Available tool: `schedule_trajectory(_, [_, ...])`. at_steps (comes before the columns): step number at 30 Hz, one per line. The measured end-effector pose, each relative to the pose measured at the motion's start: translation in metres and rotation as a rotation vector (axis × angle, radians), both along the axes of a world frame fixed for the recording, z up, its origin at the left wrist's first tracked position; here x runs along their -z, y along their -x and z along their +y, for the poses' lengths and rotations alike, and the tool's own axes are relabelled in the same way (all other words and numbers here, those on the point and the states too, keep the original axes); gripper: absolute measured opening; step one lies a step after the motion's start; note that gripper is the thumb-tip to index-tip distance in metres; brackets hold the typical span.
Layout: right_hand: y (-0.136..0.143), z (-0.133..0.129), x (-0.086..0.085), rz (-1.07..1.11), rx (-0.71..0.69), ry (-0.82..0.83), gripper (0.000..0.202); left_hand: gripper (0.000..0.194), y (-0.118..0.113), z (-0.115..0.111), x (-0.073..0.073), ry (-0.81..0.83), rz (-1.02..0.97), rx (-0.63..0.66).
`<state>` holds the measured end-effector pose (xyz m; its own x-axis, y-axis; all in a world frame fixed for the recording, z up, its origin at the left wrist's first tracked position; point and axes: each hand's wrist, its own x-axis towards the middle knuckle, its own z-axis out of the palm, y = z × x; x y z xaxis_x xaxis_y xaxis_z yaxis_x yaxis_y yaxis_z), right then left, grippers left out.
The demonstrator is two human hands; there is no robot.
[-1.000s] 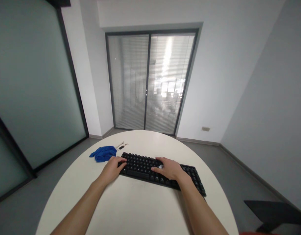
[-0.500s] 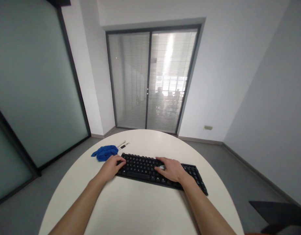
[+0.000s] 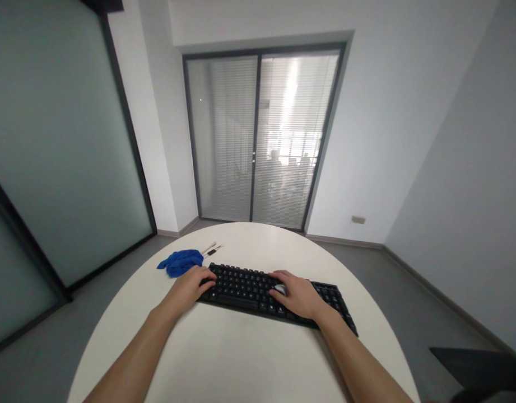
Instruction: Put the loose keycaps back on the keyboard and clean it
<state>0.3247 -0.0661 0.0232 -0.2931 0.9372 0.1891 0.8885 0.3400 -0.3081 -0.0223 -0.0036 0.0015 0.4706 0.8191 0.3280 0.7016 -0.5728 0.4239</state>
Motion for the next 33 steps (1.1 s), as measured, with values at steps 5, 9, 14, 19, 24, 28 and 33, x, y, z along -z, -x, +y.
schedule_trajectory(5, [-0.005, -0.002, 0.001, 0.015, 0.02, -0.02, 0.042, 0.023, 0.0, 0.0, -0.001, -0.005, 0.034, -0.01])
schedule_trajectory(9, [-0.018, 0.001, 0.0, -0.086, 0.252, -0.043, 0.04, 0.024, 0.001, 0.0, 0.0, 0.004, 0.052, 0.01])
schedule_trajectory(14, [-0.032, 0.001, 0.003, -0.162, 0.479, -0.088, 0.039, 0.024, 0.001, -0.002, 0.0, -0.011, 0.057, 0.014])
schedule_trajectory(19, [-0.039, -0.001, 0.014, -0.105, 0.909, 0.018, 0.06, 0.022, 0.001, -0.001, 0.0, -0.03, 0.075, 0.018])
schedule_trajectory(24, [-0.05, 0.003, 0.02, -0.006, 0.872, 0.113, 0.064, 0.024, -0.001, -0.001, -0.002, -0.033, 0.077, 0.014])
schedule_trajectory(28, [-0.059, 0.009, 0.019, 0.001, 0.78, 0.086, 0.057, 0.024, 0.002, -0.004, -0.006, -0.023, 0.081, 0.028])
schedule_trajectory(33, [-0.074, 0.009, 0.013, -0.027, 0.706, 0.111, 0.051, 0.024, 0.008, -0.006, -0.008, 0.009, 0.05, 0.061])
